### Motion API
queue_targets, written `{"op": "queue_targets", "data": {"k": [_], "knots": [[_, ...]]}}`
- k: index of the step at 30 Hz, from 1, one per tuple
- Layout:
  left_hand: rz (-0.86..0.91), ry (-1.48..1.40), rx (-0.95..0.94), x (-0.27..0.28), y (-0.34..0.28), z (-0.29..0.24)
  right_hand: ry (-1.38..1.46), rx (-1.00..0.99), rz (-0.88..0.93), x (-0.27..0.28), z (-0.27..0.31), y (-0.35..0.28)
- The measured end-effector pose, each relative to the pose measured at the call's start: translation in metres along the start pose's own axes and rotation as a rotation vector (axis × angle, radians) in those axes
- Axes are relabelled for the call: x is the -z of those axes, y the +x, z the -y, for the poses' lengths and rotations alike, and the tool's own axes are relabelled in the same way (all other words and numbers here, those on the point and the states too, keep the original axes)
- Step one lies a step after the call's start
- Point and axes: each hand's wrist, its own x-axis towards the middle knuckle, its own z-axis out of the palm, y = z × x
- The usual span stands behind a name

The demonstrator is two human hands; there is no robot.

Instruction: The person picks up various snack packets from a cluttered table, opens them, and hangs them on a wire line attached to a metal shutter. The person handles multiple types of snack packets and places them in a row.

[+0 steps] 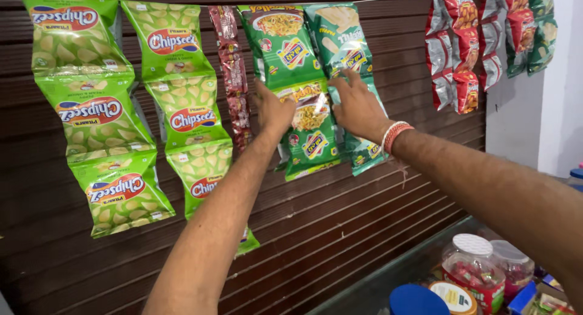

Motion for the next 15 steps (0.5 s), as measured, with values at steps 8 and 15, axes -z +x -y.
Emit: {"op": "queue_targets", "data": {"k": [8,15], "knots": [[0.031,0.168,-0.173,0.018,-0.084,-0.007,0.002,0.121,0.055,0.047,0.035,-0.037],[0.139,0.232,-0.281,0.058,-0.165,-0.035,0.040,0.139,0.145,0.085,0.066,-0.070]]}}
